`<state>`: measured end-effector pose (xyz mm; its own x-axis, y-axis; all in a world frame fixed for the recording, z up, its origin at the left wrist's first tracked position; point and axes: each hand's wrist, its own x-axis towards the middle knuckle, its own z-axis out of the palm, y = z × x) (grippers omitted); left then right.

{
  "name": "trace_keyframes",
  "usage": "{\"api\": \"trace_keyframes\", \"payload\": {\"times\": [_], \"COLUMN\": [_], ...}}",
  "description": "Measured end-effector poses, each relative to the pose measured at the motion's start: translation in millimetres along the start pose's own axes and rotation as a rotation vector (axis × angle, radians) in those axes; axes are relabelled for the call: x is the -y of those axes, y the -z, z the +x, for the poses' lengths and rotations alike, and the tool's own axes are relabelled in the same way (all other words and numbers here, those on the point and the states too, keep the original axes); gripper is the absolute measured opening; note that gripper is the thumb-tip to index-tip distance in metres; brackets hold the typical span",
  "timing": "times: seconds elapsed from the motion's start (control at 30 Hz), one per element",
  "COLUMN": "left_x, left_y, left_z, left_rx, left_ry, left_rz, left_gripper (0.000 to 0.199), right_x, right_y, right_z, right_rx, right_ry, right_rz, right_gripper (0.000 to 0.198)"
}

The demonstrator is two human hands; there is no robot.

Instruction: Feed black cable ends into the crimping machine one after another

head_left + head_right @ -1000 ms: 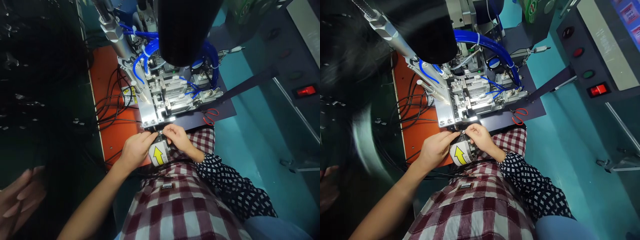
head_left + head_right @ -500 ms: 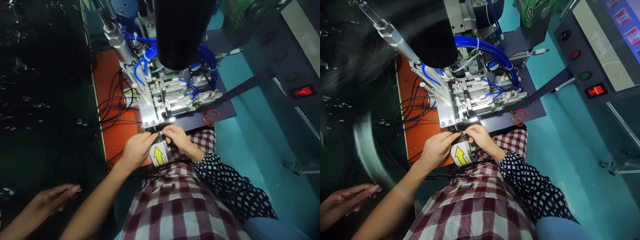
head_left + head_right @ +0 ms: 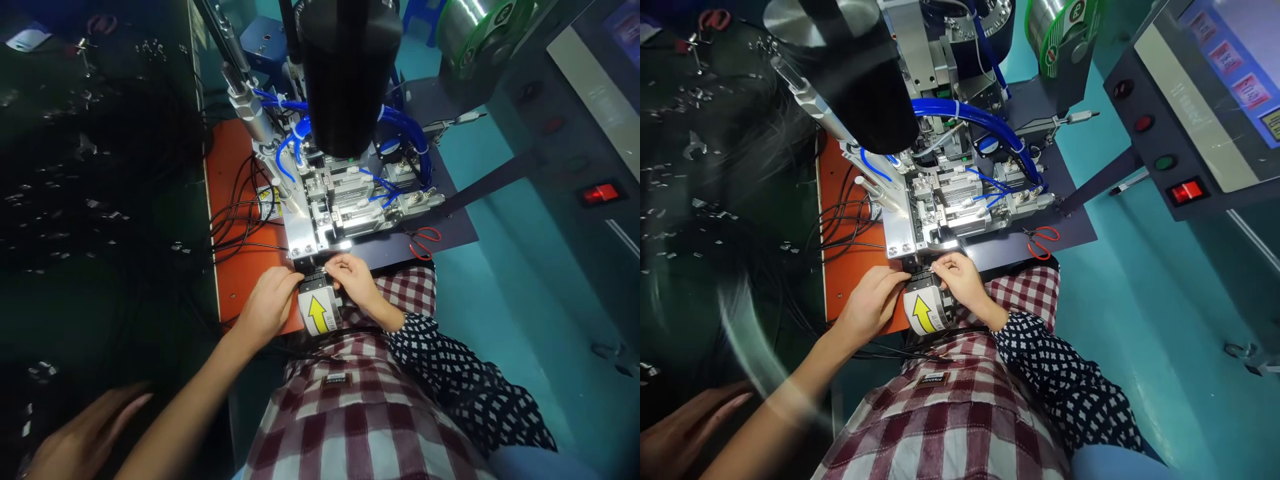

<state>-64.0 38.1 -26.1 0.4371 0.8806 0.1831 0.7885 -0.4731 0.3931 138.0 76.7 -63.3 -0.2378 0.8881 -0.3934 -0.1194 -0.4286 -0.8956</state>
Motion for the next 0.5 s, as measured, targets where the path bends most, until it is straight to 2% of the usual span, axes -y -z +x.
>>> {"api": "trace_keyframes", "payload": {"times": [0.13, 0.23, 0.3, 0.43, 0.5], "left_x": [1.7, 5.1, 12.7, 33.1, 33.7], "left_y": [7.6, 8.9, 9.3, 13.6, 16.2], "left_z": [-20.4, -31.2, -33.3, -27.7, -22.3], "left_rx": [-0.031, -0.078, -0.07, -0.008, -0.037], "left_ry": [0.166, 0.217, 0.159, -0.103, -0.128], "left_rz": [-0.015, -0.024, -0.008, 0.133, 0.253], "left_gripper": [0.018, 0.015, 0.018, 0.03, 0.029], "right_x": [-2.6, -4.2, -4.3, -4.2, -4.5], "right_y": [-1.6, -2.1, -2.3, -2.0, -1.7], "right_z": [-2.6, -5.0, -5.8, -4.6, -3.4], "right_rx": [-0.054, -0.088, -0.093, -0.052, -0.025], "right_ry": [0.047, 0.098, 0.103, 0.06, 0.039], "right_rz": [-0.017, -0.044, -0.051, -0.076, -0.089], "right_gripper": [0.025, 0.024, 0.024, 0.024, 0.024]}}
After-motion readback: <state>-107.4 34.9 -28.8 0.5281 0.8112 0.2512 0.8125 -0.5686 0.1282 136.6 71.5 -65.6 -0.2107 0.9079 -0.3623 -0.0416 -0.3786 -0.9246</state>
